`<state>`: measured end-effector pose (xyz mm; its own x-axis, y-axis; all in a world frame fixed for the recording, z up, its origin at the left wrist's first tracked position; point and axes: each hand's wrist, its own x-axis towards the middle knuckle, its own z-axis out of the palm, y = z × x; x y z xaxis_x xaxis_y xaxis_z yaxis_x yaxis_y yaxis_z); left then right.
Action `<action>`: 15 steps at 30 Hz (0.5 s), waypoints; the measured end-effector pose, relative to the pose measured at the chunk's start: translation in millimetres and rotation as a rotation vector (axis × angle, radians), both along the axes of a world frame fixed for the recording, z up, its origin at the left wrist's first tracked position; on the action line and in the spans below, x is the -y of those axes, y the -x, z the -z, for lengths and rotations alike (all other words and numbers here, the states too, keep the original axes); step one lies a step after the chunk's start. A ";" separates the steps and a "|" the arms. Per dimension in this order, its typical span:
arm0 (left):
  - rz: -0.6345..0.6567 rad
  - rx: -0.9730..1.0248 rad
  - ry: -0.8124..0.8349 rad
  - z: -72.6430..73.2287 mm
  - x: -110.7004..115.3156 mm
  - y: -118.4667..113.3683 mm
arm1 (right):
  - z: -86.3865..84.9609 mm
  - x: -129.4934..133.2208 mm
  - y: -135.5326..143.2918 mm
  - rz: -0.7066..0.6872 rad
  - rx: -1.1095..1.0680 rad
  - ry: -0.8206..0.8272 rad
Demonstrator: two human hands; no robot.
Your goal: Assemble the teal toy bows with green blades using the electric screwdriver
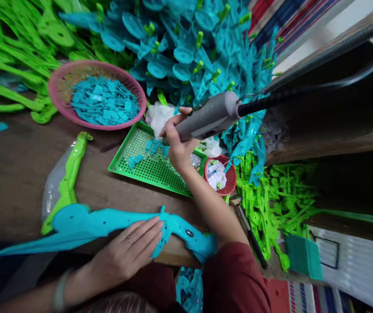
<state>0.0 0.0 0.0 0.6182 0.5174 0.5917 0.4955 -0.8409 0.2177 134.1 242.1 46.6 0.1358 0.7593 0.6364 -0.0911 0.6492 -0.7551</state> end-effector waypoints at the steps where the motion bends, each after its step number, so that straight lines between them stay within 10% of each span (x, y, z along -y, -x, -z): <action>1: -0.002 -0.005 -0.001 -0.1 -0.7 -0.5 | 2.0 1.2 0.9 0.018 0.046 0.011; 15: -0.019 -0.004 0.000 3.2 -0.1 -2.2 | -5.2 18.6 16.6 -0.062 0.056 0.062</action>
